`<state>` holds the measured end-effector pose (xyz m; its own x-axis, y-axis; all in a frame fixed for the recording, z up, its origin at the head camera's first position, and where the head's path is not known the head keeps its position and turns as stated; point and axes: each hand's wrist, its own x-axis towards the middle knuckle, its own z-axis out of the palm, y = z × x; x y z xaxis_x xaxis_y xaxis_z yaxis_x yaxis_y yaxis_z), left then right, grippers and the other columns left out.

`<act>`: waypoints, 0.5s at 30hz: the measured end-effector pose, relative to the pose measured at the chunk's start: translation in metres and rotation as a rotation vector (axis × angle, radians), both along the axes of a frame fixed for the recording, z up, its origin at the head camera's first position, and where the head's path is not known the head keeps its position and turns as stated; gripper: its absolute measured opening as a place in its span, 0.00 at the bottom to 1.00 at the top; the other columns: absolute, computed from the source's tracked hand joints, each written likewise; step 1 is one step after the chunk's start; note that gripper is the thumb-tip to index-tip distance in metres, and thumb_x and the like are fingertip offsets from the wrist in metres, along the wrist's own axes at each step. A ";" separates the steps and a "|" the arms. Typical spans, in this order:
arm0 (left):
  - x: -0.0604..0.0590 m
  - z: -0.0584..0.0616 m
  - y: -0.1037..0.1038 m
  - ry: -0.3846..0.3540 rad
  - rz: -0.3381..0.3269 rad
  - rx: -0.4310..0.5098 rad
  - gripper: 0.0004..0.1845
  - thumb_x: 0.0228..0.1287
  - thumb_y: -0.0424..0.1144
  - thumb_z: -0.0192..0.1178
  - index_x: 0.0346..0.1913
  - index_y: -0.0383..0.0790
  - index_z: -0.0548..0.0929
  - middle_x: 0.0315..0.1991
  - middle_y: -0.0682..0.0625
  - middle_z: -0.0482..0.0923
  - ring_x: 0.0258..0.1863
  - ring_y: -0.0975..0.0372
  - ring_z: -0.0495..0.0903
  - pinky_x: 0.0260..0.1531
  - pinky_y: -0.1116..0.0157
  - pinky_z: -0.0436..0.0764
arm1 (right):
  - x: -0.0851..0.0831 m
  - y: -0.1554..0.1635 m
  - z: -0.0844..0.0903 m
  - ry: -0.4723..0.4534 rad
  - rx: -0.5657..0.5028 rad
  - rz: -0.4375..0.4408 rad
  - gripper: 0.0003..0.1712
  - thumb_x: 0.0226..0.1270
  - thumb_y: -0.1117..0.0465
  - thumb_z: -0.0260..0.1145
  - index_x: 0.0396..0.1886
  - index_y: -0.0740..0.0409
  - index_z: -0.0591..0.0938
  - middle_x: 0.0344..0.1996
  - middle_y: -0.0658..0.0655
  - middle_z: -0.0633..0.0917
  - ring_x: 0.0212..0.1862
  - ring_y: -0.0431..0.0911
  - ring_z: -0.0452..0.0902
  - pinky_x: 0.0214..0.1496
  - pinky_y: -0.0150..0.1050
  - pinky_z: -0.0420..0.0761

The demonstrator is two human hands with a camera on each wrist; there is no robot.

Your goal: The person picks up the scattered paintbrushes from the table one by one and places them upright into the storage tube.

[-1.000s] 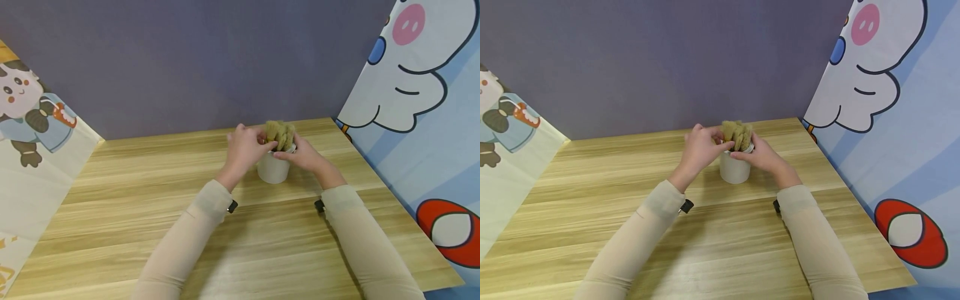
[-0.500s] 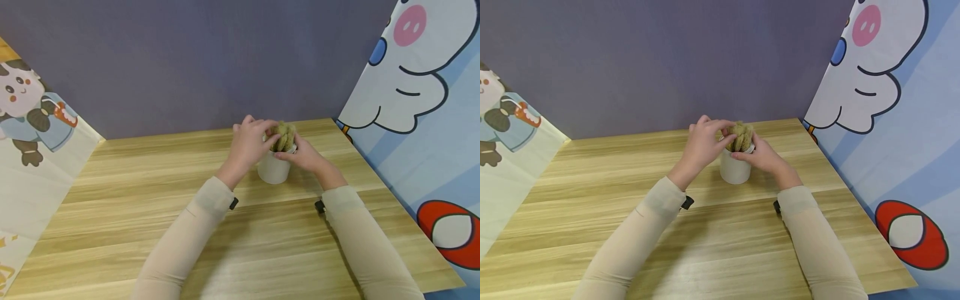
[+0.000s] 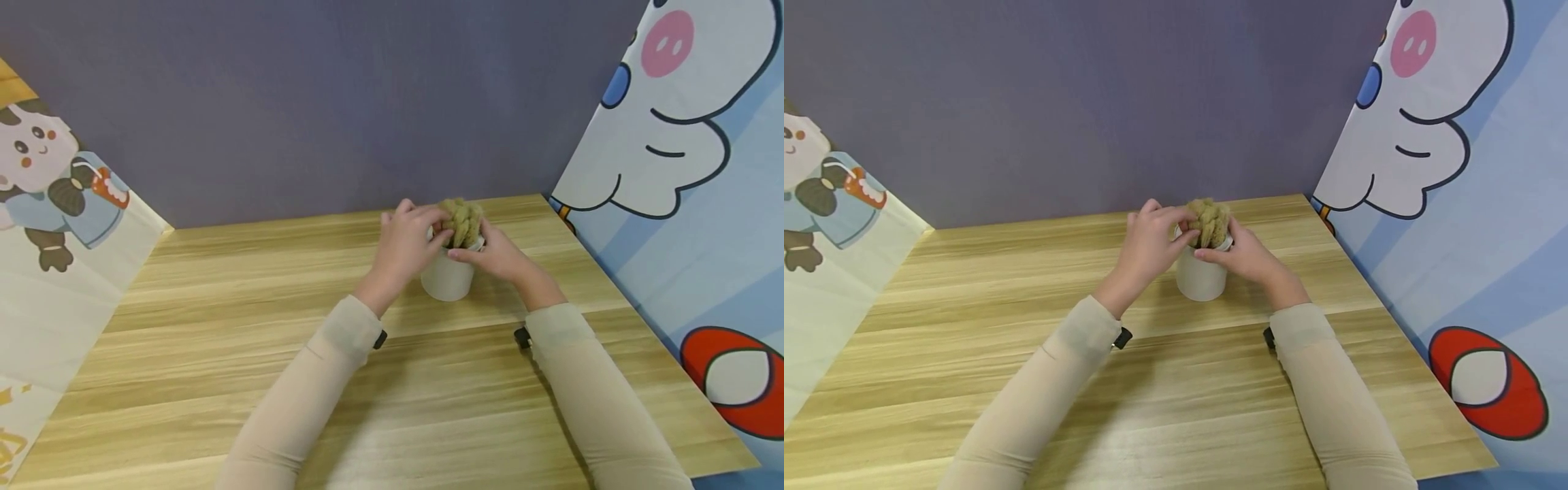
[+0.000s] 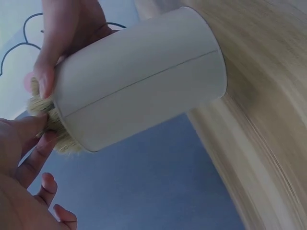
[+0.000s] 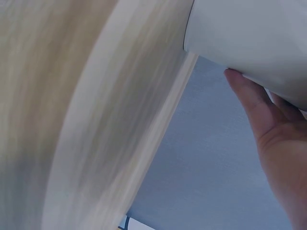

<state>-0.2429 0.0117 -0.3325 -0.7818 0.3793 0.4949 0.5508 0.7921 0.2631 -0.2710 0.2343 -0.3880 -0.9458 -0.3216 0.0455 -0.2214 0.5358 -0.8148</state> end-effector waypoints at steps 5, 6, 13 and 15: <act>-0.003 0.010 -0.007 0.023 -0.019 0.011 0.15 0.76 0.54 0.66 0.58 0.56 0.89 0.43 0.62 0.91 0.41 0.62 0.74 0.44 0.56 0.67 | -0.002 0.002 0.005 0.018 0.025 0.003 0.57 0.74 0.43 0.72 0.89 0.48 0.49 0.84 0.64 0.62 0.83 0.63 0.59 0.83 0.66 0.60; -0.005 0.012 -0.010 0.018 -0.021 0.018 0.15 0.76 0.54 0.66 0.58 0.56 0.89 0.41 0.62 0.90 0.40 0.62 0.74 0.44 0.56 0.67 | -0.003 0.003 0.007 0.024 0.037 0.003 0.57 0.73 0.43 0.72 0.89 0.48 0.48 0.84 0.64 0.62 0.83 0.64 0.59 0.83 0.66 0.60; -0.016 0.018 -0.055 -0.057 0.016 0.070 0.18 0.78 0.55 0.63 0.61 0.52 0.88 0.48 0.56 0.91 0.46 0.58 0.75 0.49 0.51 0.68 | 0.003 0.021 0.016 0.046 -0.024 0.084 0.57 0.82 0.38 0.58 0.89 0.46 0.30 0.88 0.67 0.41 0.87 0.68 0.42 0.84 0.71 0.51; -0.020 0.018 -0.075 -0.075 0.055 0.074 0.20 0.78 0.57 0.61 0.62 0.51 0.87 0.53 0.54 0.91 0.51 0.55 0.77 0.54 0.47 0.70 | 0.005 0.028 0.020 0.064 -0.023 0.063 0.51 0.85 0.34 0.46 0.88 0.45 0.28 0.87 0.67 0.37 0.87 0.69 0.37 0.84 0.72 0.46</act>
